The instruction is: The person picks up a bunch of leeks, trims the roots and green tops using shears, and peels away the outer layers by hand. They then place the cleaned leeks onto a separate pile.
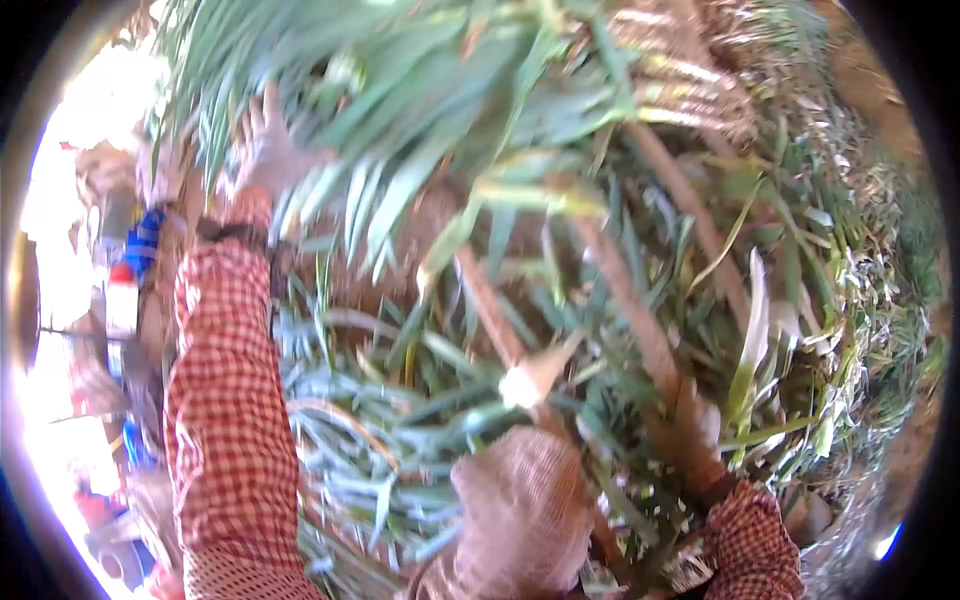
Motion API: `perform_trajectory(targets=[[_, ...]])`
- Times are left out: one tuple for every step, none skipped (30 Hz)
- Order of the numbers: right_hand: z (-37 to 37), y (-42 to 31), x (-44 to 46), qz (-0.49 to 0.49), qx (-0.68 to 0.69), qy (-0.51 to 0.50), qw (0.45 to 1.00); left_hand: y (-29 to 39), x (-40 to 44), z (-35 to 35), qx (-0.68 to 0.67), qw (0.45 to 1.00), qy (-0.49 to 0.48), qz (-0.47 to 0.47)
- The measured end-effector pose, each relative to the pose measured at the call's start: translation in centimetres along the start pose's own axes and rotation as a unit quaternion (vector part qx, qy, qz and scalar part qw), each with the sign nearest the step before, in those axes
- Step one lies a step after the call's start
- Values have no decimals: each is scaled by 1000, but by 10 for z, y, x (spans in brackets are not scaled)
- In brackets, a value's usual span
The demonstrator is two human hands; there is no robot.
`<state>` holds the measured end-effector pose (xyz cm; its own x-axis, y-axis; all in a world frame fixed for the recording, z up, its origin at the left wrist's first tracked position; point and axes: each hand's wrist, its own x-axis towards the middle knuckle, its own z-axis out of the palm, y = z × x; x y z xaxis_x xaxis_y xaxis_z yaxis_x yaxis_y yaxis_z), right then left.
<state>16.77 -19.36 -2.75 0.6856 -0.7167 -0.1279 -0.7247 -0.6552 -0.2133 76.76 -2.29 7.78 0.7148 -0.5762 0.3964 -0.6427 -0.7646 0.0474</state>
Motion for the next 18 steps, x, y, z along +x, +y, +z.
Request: perform_trajectory(targets=[[2,2,1,20,12,-29,999,6,14,9,0,1000,-4,-27],[-5,-3,3,36,25,-47,998,20,27,9,18,999,-36,-33],[-1,1,2,54,90,-52,993,34,35,12,36,996,-72,-42],[3,5,1,37,78,-43,995,33,43,28,-38,992,-104,-53],[4,9,0,19,64,-40,997,27,48,48,-110,982,-142,-64],[2,11,1,33,81,-43,995,26,48,61,-149,976,-135,-81],[1,9,3,43,102,-49,993,22,49,70,-182,970,-128,-101],[0,4,4,49,124,-54,990,21,51,74,-99,983,-109,-108],[-6,-2,6,51,115,-63,990,20,50,78,-65,989,-77,-108],[-16,-8,8,54,105,-73,990,13,53,90,-79,989,-65,-110],[-24,-10,9,57,95,-82,990,15,54,86,-94,988,-54,-111],[-25,-8,8,41,88,-71,993,20,52,85,-55,988,-69,-124],[-22,-6,7,26,82,-60,995,33,46,73,-16,987,-83,-136],[-21,-5,6,11,76,-48,996,37,36,65,-79,992,-34,-88],[-21,-4,6,24,73,-56,995,43,30,57,-62,992,-67,-82],[-22,-6,6,35,72,-65,995,53,24,46,-45,991,-100,-74],[-25,-8,7,46,70,-73,994,67,15,27,-89,985,-127,-73],[-29,-12,6,56,70,-75,993,81,3,14,-93,991,-87,-49]])
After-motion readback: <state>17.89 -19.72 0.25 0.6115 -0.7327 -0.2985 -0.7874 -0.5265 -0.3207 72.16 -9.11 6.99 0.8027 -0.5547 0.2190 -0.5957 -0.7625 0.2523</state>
